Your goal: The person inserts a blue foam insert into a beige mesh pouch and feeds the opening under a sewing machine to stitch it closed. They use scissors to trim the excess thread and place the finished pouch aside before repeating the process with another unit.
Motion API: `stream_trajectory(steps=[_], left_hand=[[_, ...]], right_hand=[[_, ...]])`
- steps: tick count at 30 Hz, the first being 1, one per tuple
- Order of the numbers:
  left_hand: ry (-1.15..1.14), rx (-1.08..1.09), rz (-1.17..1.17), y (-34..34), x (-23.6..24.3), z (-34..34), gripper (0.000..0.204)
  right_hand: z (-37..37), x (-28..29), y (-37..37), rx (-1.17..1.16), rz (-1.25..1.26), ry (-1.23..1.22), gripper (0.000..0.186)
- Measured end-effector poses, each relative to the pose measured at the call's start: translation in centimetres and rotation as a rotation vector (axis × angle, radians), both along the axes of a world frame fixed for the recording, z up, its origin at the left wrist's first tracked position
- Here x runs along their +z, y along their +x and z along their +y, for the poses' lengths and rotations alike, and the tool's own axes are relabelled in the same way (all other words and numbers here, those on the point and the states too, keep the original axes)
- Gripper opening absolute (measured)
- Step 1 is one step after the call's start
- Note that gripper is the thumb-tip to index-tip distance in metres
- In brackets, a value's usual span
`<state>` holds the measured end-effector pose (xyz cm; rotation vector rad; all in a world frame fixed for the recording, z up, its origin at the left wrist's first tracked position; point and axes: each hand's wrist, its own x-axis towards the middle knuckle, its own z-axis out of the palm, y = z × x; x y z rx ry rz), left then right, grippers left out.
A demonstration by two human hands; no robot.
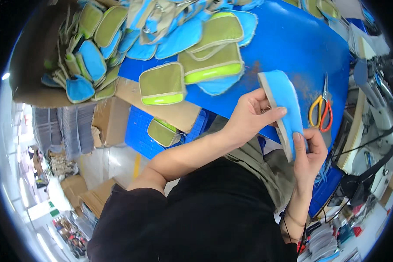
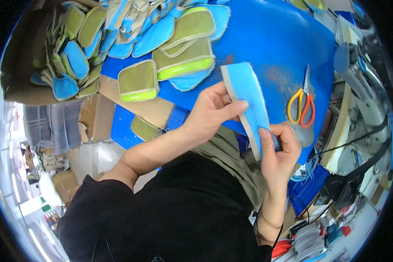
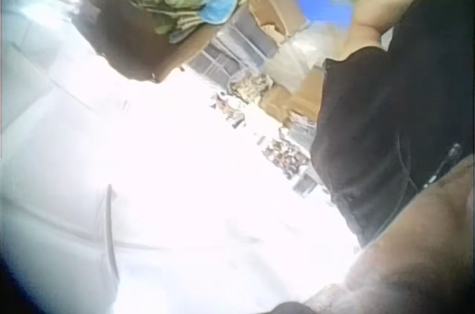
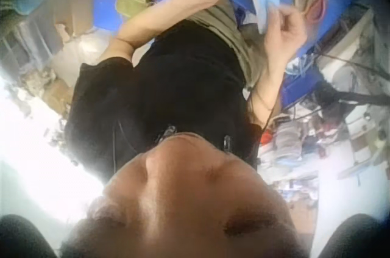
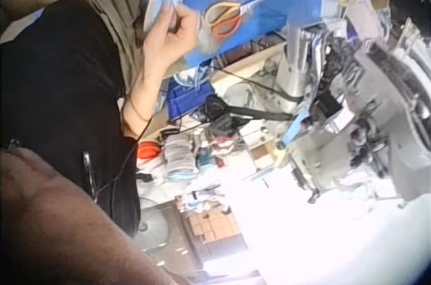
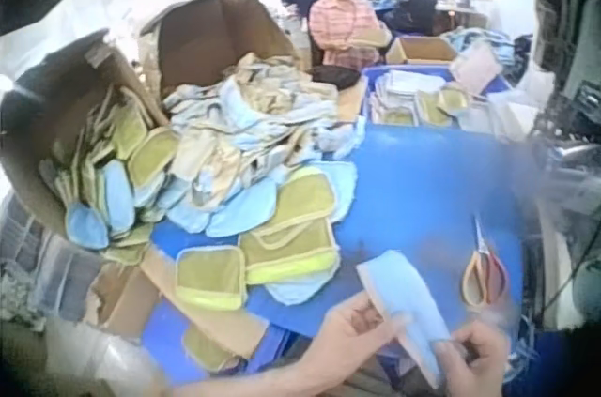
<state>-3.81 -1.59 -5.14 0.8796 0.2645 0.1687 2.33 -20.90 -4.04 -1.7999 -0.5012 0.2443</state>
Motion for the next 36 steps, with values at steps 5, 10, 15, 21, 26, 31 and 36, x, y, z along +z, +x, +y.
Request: stream_trajectory(steps=[5,10,15,21,26,31,36], left_hand=[[0.329,0.122,0.234,-5.7,-1.2,4.7,0.027],[1.495,0.576,0.523,-13.4,-4.3,21.3,0.038],[1.888,0.308,0.580,-15.8,-5.9,32.8,0.046],[1.722,0.042,0.856,-14.8,-3.9,33.8,0.049],[1.579,0.051,0.866,-15.2,-3.9,33.6,0.038],[1.354,0.086,0.596,-14.3,3.3,27.4,0.019],[1.530,-0.090,0.156,-8.3,12.6,15.9,0.020]], right_hand=[[0.5,0.5,-0.3,0.089,-0.227,-0.166,0.012],[0.5,0.9,-1.0,0.127,-0.305,-0.241,0.011],[1.0,1.5,-1.7,0.251,-0.378,-0.245,0.014],[1.1,4.1,-2.9,0.380,-0.507,-0.268,0.017],[0.7,4.6,-4.2,0.473,-0.561,-0.242,0.019],[0.1,6.2,-5.3,0.629,-0.541,-0.205,0.022],[1.2,9.2,-6.1,0.650,-0.608,-0.043,0.021]])
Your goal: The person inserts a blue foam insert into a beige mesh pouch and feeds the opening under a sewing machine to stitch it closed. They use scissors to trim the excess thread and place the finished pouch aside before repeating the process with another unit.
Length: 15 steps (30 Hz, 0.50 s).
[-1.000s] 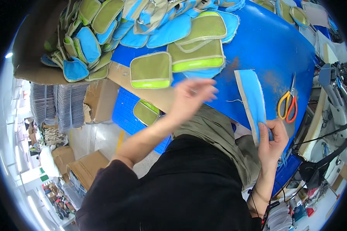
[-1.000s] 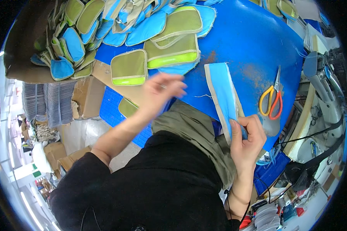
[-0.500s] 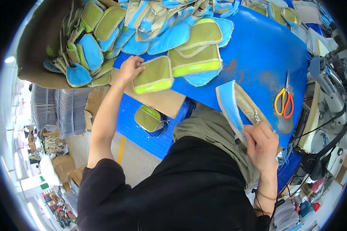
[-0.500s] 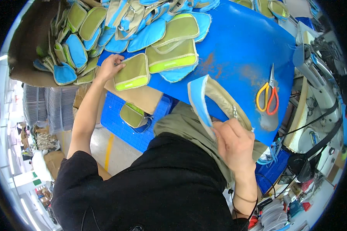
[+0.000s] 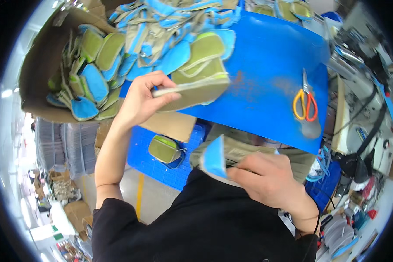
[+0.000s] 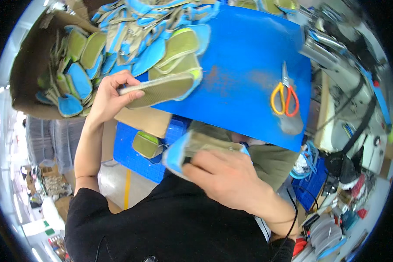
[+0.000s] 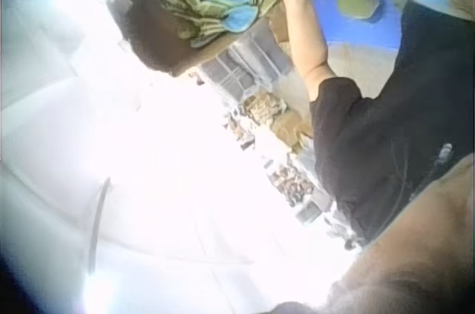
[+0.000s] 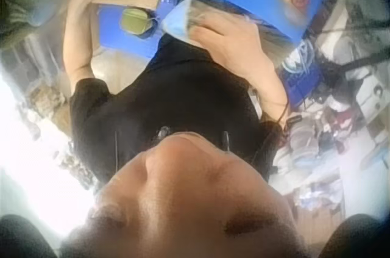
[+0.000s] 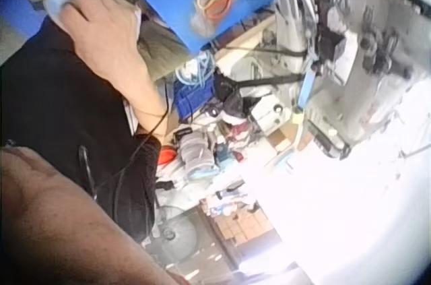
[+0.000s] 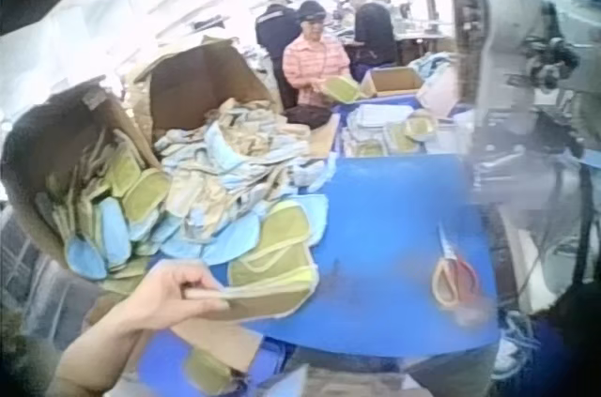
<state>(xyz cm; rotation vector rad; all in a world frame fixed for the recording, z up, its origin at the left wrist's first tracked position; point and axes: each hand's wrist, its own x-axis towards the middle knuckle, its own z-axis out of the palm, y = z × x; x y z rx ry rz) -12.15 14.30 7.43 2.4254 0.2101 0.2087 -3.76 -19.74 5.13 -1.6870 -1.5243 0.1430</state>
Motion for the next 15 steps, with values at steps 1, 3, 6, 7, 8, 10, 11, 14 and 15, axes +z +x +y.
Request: stream_trajectory(steps=[1,3,6,7,8,10,11,14,15], left_hand=[[-0.080,-0.037,0.035,0.9,0.8,-1.9,0.021],[-0.245,-0.134,0.106,3.0,1.8,-5.1,0.024],[-0.341,-0.297,0.179,5.4,2.6,-8.4,0.024],[-0.292,-0.345,0.203,6.3,2.9,-9.0,0.025],[-0.302,-0.326,0.165,7.0,2.6,-9.5,0.025],[-0.324,-0.277,0.093,7.9,1.9,-10.8,0.026],[-0.075,-0.309,-0.319,8.8,0.3,-11.7,0.022],[0.270,-0.338,-0.776,8.7,-0.9,-12.2,0.018],[0.104,-0.420,-0.675,8.6,-1.5,-12.4,0.009]], right_hand=[[0.6,1.1,0.5,-0.036,-0.059,0.032,0.020],[2.0,2.0,2.3,-0.168,-0.157,0.119,0.018],[2.0,0.8,5.3,-0.305,-0.153,0.197,0.014],[1.5,0.3,5.8,-0.330,-0.134,0.204,0.013],[0.9,-0.2,6.0,-0.356,-0.082,0.168,0.013],[-0.3,-1.0,6.2,-0.400,0.029,0.101,0.012],[-0.6,-1.4,6.4,-0.430,0.060,0.142,0.012],[-1.4,-2.4,6.6,-0.517,0.093,0.192,0.013],[-1.6,-2.6,6.7,-0.535,0.129,0.193,0.013]])
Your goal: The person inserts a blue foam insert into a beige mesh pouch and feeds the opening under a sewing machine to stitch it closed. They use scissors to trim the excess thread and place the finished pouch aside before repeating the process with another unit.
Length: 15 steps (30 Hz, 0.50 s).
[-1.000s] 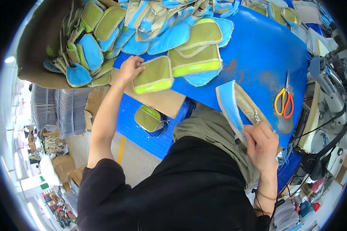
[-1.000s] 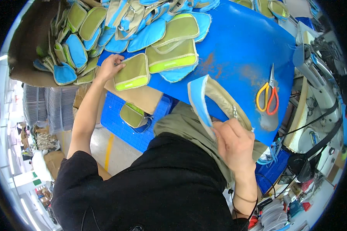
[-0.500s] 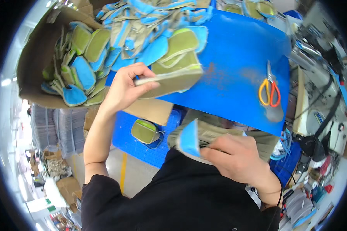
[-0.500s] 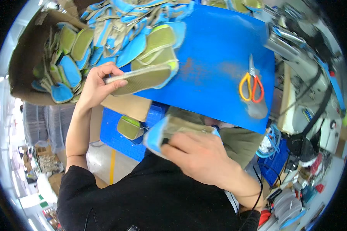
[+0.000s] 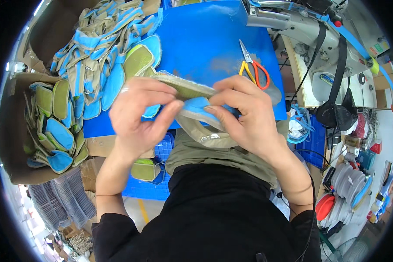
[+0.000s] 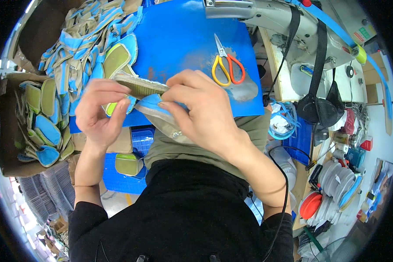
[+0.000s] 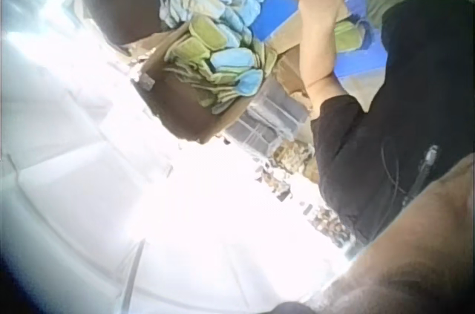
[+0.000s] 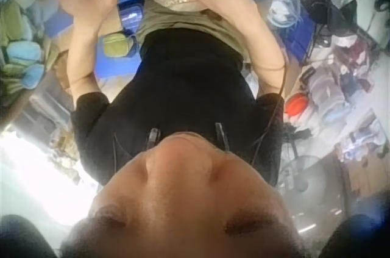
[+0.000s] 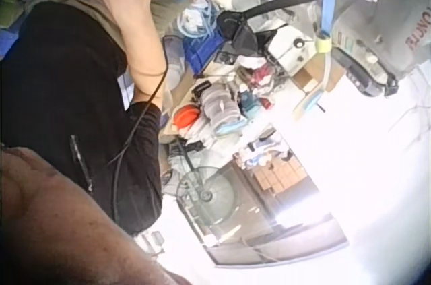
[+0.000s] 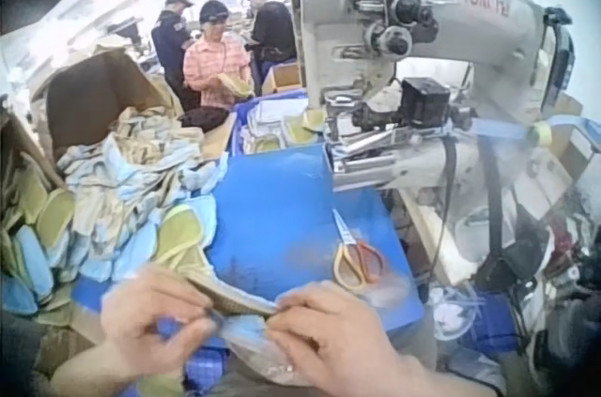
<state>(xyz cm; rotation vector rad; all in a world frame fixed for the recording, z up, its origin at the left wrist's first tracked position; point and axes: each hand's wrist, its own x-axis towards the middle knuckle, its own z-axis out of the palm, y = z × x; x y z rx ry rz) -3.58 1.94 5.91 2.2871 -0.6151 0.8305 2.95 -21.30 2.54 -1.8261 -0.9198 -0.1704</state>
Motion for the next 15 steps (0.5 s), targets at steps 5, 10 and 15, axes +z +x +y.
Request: stream_trajectory(steps=[5,10,15], left_hand=[[-0.291,-0.089,0.995,2.1,-1.0,0.5,0.039],[-0.771,-0.207,1.452,4.7,-3.5,1.2,0.046],[-0.887,-0.401,1.517,5.6,-4.5,1.6,0.052]], right_hand=[[0.2,0.0,-0.3,-0.048,0.059,-0.031,0.013],[0.7,-0.1,-0.4,-0.073,0.093,-0.054,0.012],[0.0,-0.2,0.2,-0.091,0.136,-0.073,0.012]])
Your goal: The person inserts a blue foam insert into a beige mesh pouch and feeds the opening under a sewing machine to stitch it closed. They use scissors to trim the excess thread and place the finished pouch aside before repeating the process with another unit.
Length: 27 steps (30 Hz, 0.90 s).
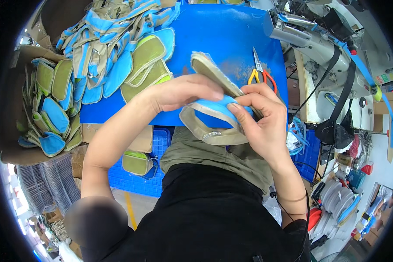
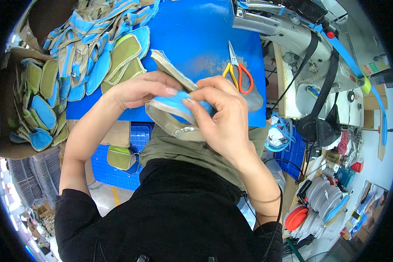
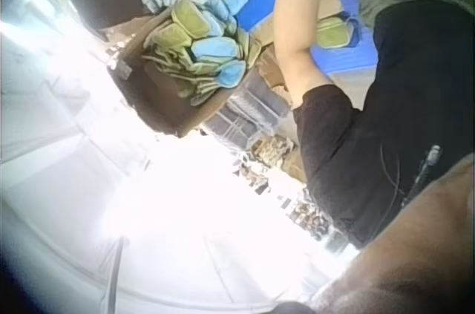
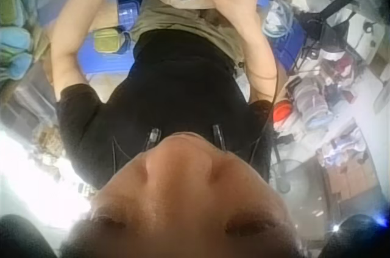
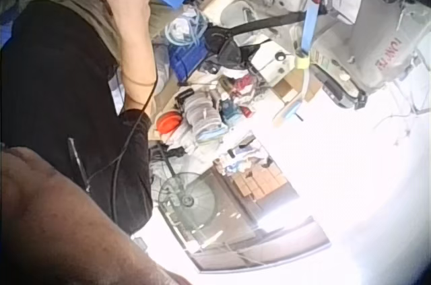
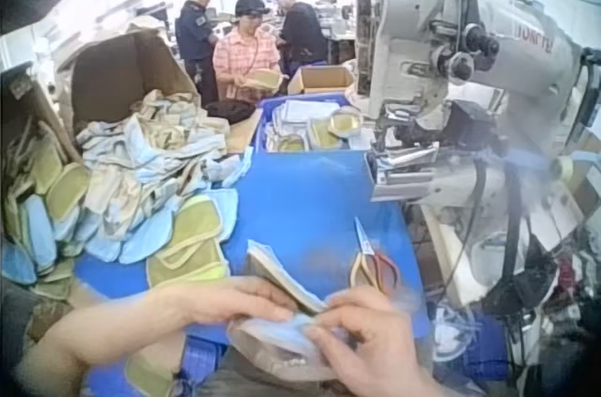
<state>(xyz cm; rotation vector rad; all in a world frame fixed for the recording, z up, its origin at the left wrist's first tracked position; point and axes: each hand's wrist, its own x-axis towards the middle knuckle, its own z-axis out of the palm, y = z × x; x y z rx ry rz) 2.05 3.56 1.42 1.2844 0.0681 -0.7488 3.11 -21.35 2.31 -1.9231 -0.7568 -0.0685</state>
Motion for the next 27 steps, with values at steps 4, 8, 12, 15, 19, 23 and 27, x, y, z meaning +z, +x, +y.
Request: stream_trajectory(steps=[4,8,12,15,19,23,27], left_hand=[[-0.040,-0.093,-0.151,-0.3,0.2,0.0,0.043],[0.081,-0.044,-0.121,-0.5,0.8,0.5,0.034],[0.452,0.026,-0.354,-1.3,3.6,0.1,0.025],[0.680,0.044,-0.575,-2.1,6.6,-1.1,0.017],[0.950,-0.029,-1.018,-1.8,8.3,-1.7,0.012],[0.953,-0.035,-1.274,-0.5,8.3,-2.4,0.014],[0.846,-0.093,-1.090,0.3,7.7,-2.3,0.017]], right_hand=[[-0.4,-0.1,0.1,-0.006,0.007,0.003,0.012],[-0.7,-0.3,0.2,-0.011,0.024,0.006,0.012],[-0.7,-0.4,0.2,0.017,0.056,0.032,0.011],[-0.6,-0.3,-0.2,0.020,0.120,0.048,0.010],[-0.7,-0.6,-0.1,0.029,0.112,0.092,0.011],[-0.9,-0.6,0.2,0.035,0.101,0.121,0.012],[-1.1,-0.8,0.4,0.041,0.106,0.168,0.013]])
